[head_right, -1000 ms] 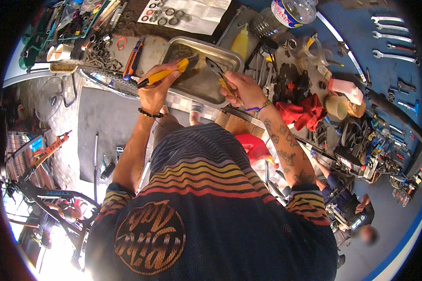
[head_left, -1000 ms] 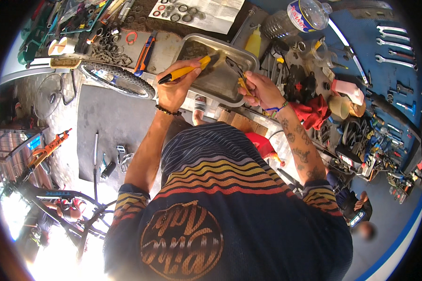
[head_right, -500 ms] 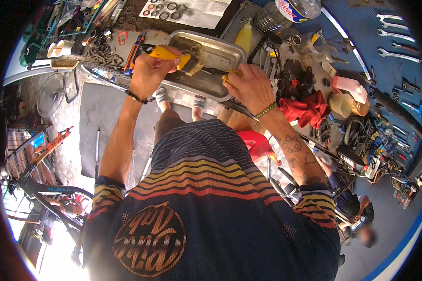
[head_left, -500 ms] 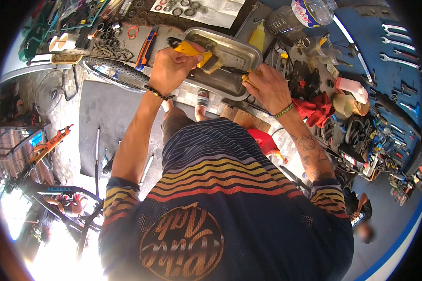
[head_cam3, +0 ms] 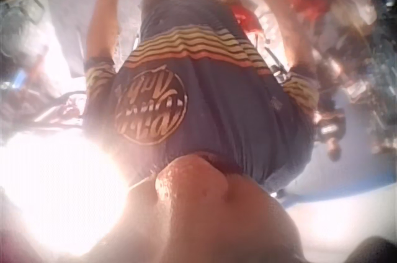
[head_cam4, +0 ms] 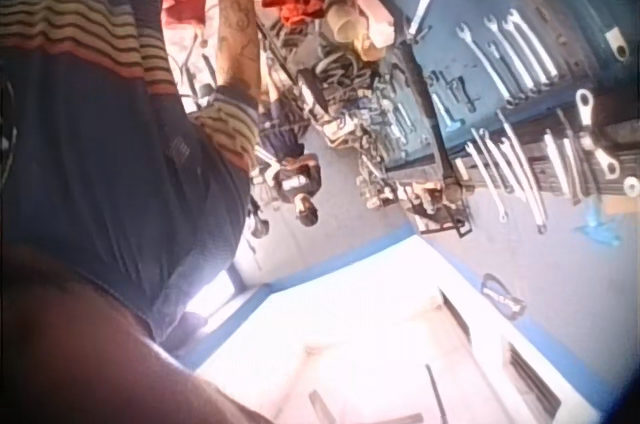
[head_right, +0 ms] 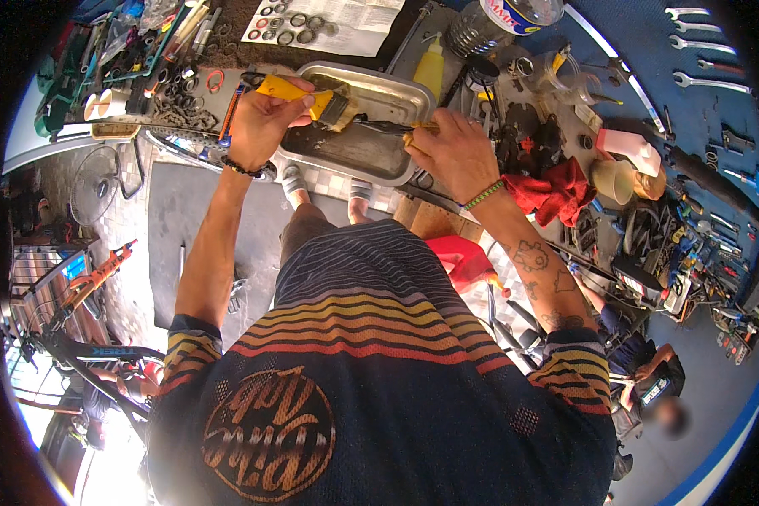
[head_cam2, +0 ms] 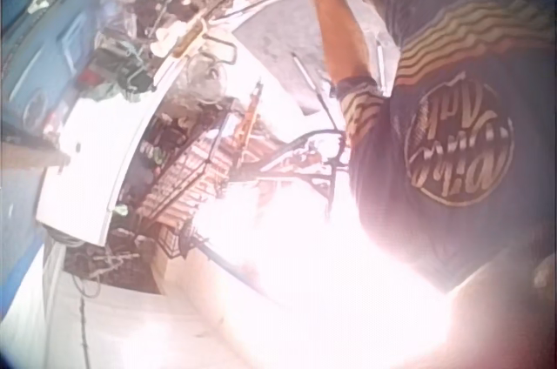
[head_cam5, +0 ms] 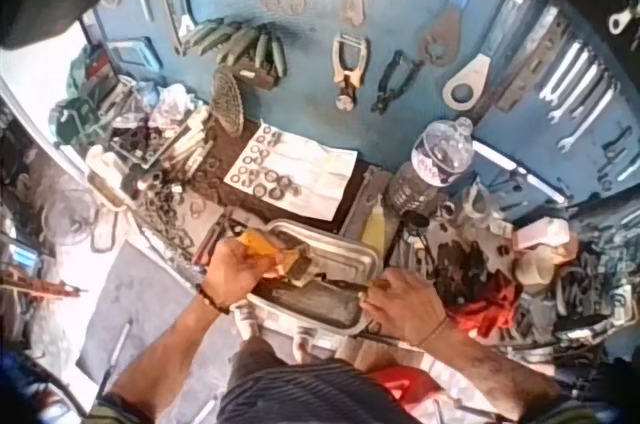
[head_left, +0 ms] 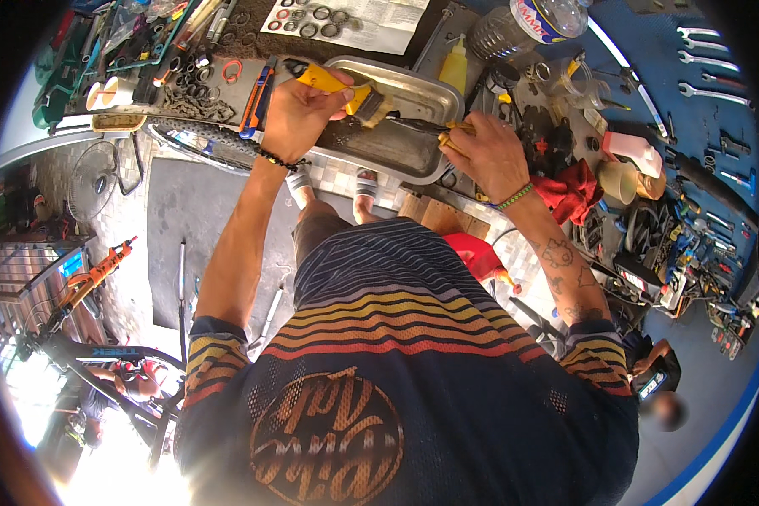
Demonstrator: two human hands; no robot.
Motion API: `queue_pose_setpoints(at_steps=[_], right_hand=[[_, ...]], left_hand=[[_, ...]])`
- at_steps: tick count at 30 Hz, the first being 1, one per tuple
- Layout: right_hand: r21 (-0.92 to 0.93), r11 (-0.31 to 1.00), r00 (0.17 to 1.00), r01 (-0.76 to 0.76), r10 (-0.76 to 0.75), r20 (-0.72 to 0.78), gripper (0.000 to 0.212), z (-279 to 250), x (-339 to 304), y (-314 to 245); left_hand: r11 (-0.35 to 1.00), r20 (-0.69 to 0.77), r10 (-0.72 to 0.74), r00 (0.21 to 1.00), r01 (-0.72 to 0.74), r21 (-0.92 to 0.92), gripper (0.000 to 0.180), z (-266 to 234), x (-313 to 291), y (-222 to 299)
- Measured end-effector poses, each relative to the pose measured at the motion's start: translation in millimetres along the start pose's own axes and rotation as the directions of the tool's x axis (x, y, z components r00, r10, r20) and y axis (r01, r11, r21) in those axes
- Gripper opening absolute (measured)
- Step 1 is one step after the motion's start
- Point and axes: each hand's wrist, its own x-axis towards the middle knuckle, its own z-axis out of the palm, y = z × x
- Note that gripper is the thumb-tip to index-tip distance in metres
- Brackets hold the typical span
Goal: The person scrubs small metal parts in a metal tray using a yellow brush and a screwdriver. They repeatedly dip the brush into the tray and scrub the parts, occasionally picking up and placing down the parts.
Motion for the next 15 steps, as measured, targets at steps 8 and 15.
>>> queue_pose_setpoints(at_steps=[8, 15], right_hand=[[-0.017, 0.996, 0.994, -0.083, 0.084, 0.069, 0.024, -21, 2, -14], [0.046, 0.996, 0.994, -0.070, 0.066, 0.087, 0.027, -1, 35, -17]], left_hand=[[0.952, -0.247, -0.148, 0.958, 0.070, -0.298, 0.023, -14, -32, -36], [0.955, -0.289, -0.174, 0.941, 0.091, -0.282, 0.024, -16, -48, -42]])
